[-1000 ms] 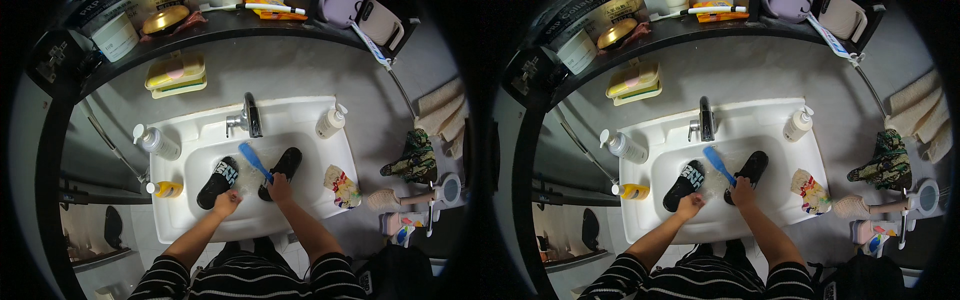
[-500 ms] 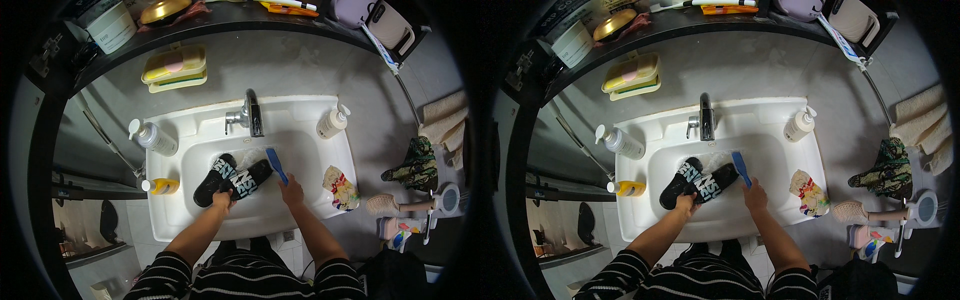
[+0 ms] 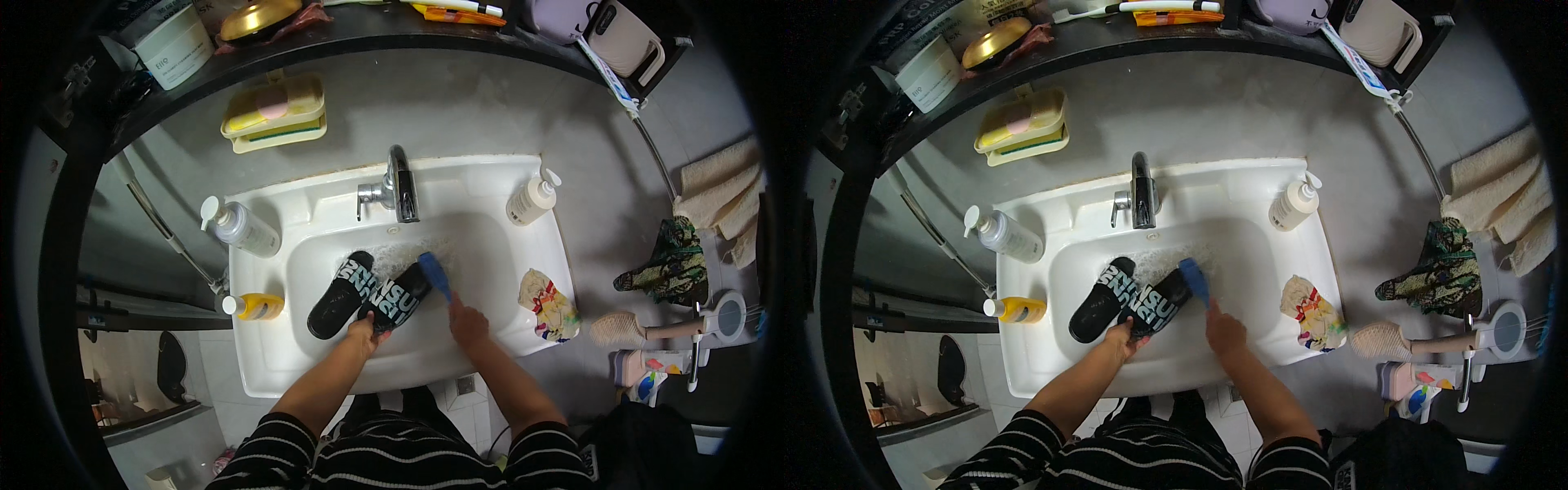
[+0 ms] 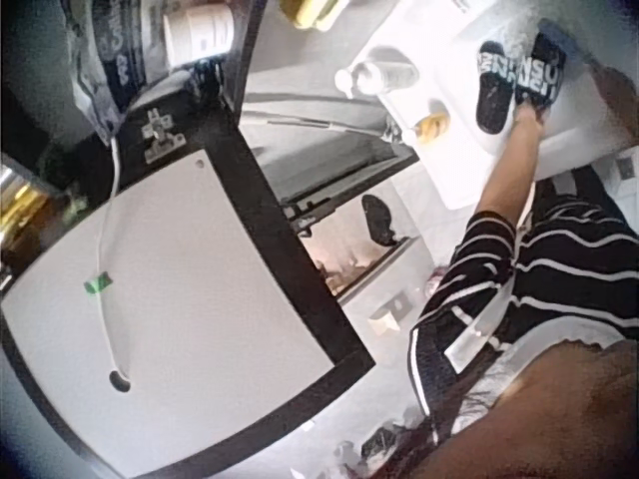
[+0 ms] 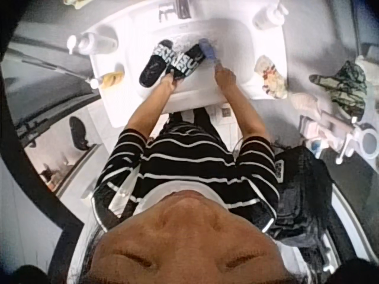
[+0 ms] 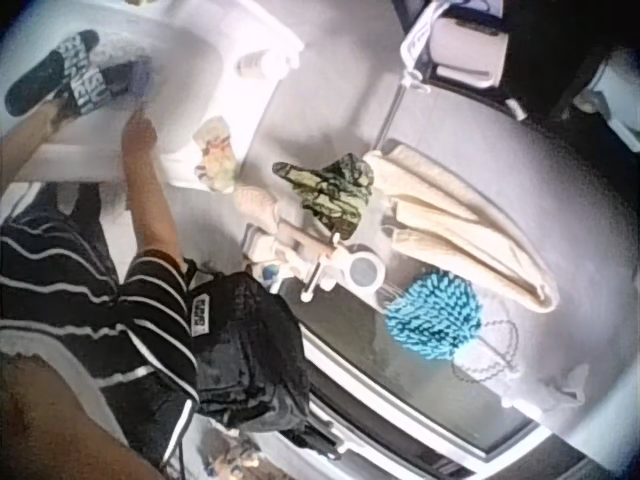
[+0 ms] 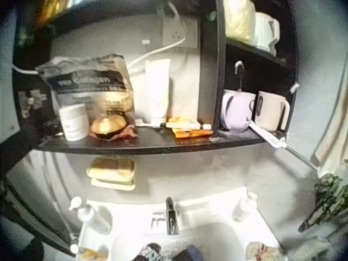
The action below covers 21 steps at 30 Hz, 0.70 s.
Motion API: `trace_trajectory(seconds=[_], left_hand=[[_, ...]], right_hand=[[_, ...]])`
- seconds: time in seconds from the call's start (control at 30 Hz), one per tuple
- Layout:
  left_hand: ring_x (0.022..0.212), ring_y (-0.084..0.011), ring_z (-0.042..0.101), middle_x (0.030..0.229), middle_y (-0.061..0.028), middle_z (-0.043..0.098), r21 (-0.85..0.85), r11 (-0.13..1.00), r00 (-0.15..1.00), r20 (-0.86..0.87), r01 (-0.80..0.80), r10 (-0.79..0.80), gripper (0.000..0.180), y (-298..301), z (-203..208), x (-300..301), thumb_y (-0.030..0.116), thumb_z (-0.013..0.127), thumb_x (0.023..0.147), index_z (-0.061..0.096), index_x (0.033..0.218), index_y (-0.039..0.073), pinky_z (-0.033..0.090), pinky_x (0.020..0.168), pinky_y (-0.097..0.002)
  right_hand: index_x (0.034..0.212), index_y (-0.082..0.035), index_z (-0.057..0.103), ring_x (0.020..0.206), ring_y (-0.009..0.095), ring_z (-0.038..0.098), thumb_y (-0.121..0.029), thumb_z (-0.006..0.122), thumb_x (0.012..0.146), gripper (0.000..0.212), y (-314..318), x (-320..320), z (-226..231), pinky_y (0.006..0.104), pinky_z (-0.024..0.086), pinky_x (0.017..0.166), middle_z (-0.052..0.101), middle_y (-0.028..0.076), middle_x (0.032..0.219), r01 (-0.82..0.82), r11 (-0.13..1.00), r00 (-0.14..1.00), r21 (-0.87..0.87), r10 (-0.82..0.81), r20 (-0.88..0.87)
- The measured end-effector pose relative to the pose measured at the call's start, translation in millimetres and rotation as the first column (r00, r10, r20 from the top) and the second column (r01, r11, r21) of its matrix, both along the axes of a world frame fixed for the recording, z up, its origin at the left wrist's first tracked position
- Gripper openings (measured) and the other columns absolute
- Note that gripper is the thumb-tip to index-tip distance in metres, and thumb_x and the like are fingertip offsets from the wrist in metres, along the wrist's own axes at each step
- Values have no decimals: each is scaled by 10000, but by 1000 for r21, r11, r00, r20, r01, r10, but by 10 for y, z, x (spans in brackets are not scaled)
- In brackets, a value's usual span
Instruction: The person scrubs a pair of black slippers with a blue brush in a bathroom sink. They rinse the slippers under running water and then wipe the sink with a cloth.
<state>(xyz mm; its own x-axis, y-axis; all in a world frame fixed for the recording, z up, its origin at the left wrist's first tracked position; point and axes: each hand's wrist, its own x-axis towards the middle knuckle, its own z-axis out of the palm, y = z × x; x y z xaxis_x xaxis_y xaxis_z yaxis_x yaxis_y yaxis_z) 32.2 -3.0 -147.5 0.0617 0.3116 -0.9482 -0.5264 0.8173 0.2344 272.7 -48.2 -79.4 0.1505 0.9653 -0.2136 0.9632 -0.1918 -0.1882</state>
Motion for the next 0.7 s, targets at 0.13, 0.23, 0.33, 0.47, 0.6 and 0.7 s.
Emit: trace_trajectory(seconds=[0.13,0.23,0.33,0.47,0.6,0.7], left_hand=[[891,-342,627,1068,-157,616,-7,1000,999,24,30,-30,298,8,-91,-142,249,385,986,489,1190,59,532,700,-504],[911,-341,625,1062,-155,620,57,997,994,101,43,-49,298,2,-210,-192,231,361,990,480,1202,60,533,715,-509],[965,-343,604,1110,-162,597,58,998,995,96,10,-15,298,-12,-214,-184,185,328,991,472,1216,54,527,761,-520],[1043,-354,561,1204,-176,536,83,996,989,148,-17,5,309,33,-203,-114,123,305,982,440,1249,42,509,818,-534],[1119,-371,510,1271,-190,483,156,985,982,162,68,-94,328,181,-99,123,102,313,975,395,1282,19,457,888,-554],[1136,-396,489,1278,-199,474,161,986,976,202,51,-84,332,398,-467,171,118,322,977,379,1286,11,422,911,-566]], right_hand=[[1319,-170,440,603,325,629,-345,433,938,419,-16,-104,-61,471,509,574,634,136,709,-262,964,961,-51,265,77],[1384,-164,374,638,310,635,-364,399,956,473,137,11,-134,441,518,610,642,149,784,0,998,999,-67,3,41],[1363,-177,392,583,319,623,-332,439,939,454,-5,-184,-49,471,507,550,621,130,700,-219,974,974,-61,222,43],[1368,-182,378,640,328,632,-343,426,946,454,92,-51,-91,458,514,610,626,141,733,-57,996,997,-74,61,56],[1356,-170,387,680,342,636,-343,412,951,442,67,-168,108,450,514,643,637,150,771,-56,993,998,-106,57,12],[1349,-171,394,680,346,640,-350,425,943,445,107,-147,257,456,514,629,638,151,761,10,996,1000,-93,-9,14]])
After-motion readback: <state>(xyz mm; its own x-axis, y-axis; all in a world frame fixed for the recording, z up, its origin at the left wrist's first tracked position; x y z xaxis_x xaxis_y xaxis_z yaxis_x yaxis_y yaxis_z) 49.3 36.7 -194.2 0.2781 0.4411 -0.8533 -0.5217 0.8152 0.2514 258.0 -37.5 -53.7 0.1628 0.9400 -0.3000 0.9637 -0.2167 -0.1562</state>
